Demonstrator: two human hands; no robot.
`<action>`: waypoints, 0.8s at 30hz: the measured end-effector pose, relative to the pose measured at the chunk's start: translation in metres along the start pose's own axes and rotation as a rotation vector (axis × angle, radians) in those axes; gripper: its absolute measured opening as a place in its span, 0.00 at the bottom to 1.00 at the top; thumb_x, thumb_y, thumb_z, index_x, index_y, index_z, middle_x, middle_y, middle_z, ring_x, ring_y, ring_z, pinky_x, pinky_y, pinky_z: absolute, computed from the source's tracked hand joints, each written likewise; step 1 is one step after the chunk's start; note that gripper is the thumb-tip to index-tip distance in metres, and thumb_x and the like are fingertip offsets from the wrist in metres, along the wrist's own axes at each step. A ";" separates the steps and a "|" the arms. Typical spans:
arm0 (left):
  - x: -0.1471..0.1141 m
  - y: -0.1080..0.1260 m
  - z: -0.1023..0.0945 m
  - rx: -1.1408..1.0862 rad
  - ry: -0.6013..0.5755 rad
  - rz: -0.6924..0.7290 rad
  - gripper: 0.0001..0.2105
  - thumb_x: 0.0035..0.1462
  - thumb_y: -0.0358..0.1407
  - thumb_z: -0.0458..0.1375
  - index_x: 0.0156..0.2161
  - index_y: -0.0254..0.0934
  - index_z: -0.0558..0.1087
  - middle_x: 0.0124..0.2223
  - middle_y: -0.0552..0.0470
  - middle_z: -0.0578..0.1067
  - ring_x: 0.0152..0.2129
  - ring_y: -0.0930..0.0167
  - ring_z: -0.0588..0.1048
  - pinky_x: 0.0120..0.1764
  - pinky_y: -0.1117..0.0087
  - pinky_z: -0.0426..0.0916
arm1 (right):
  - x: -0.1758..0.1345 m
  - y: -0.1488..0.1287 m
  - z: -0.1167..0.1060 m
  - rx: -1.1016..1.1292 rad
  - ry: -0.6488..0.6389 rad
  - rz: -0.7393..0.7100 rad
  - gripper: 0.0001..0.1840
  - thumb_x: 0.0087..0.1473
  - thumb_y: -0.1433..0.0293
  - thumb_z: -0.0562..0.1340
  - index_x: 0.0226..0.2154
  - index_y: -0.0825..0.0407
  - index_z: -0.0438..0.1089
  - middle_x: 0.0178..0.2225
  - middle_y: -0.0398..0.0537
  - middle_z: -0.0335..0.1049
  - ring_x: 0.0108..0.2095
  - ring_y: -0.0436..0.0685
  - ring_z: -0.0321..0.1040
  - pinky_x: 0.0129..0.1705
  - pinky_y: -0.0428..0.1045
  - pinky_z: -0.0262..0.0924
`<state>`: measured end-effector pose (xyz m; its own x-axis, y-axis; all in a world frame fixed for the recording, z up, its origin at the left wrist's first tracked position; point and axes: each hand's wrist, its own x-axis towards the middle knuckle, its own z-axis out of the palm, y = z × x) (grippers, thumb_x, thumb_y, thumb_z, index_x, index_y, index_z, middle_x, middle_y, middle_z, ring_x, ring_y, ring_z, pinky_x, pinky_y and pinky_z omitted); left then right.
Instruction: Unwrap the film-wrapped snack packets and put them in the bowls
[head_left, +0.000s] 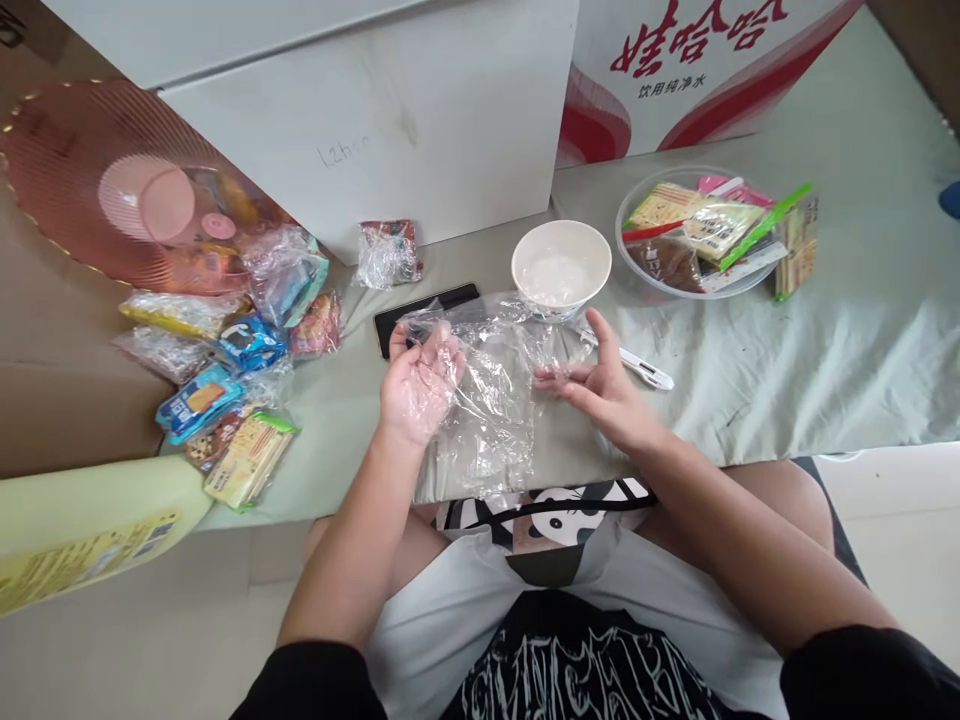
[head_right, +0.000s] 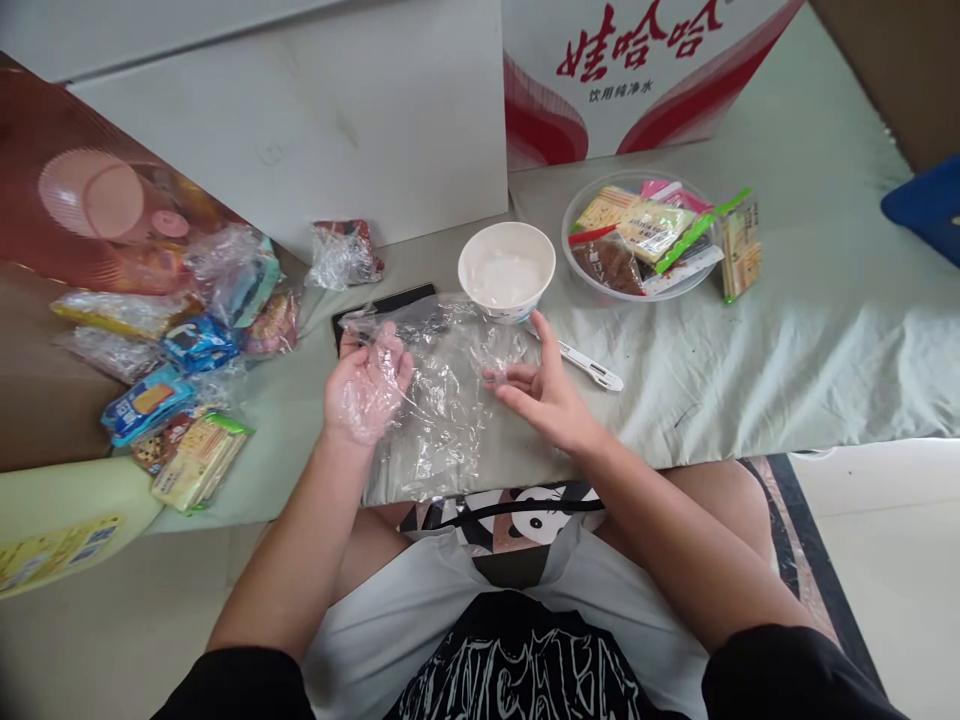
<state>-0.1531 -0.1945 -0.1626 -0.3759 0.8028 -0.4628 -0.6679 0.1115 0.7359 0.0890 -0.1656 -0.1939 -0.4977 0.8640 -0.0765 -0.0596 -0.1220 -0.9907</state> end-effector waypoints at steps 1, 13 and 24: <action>-0.002 -0.002 0.001 0.009 -0.024 -0.021 0.13 0.56 0.30 0.58 0.45 0.48 0.67 0.42 0.57 0.82 0.39 0.71 0.82 0.43 0.68 0.76 | -0.001 0.000 0.002 -0.021 -0.001 -0.003 0.56 0.57 0.54 0.67 0.72 0.38 0.29 0.42 0.50 0.77 0.41 0.62 0.78 0.43 0.60 0.75; -0.009 -0.004 0.007 0.368 -0.033 0.031 0.21 0.49 0.31 0.62 0.45 0.47 0.57 0.29 0.62 0.76 0.12 0.77 0.70 0.15 0.79 0.57 | 0.007 -0.009 -0.026 0.220 0.374 0.087 0.33 0.60 0.57 0.61 0.63 0.34 0.48 0.40 0.41 0.73 0.22 0.49 0.68 0.21 0.46 0.64; -0.002 0.007 -0.002 0.420 0.009 0.051 0.08 0.42 0.28 0.58 0.24 0.36 0.62 0.33 0.52 0.80 0.16 0.80 0.73 0.17 0.82 0.62 | 0.004 -0.017 -0.011 0.020 0.338 -0.020 0.23 0.61 0.62 0.62 0.58 0.40 0.61 0.20 0.35 0.68 0.18 0.52 0.67 0.23 0.50 0.67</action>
<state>-0.1582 -0.1970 -0.1580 -0.4086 0.8087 -0.4232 -0.3292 0.3019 0.8947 0.0977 -0.1545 -0.1790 -0.1811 0.9791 -0.0928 -0.0849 -0.1095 -0.9903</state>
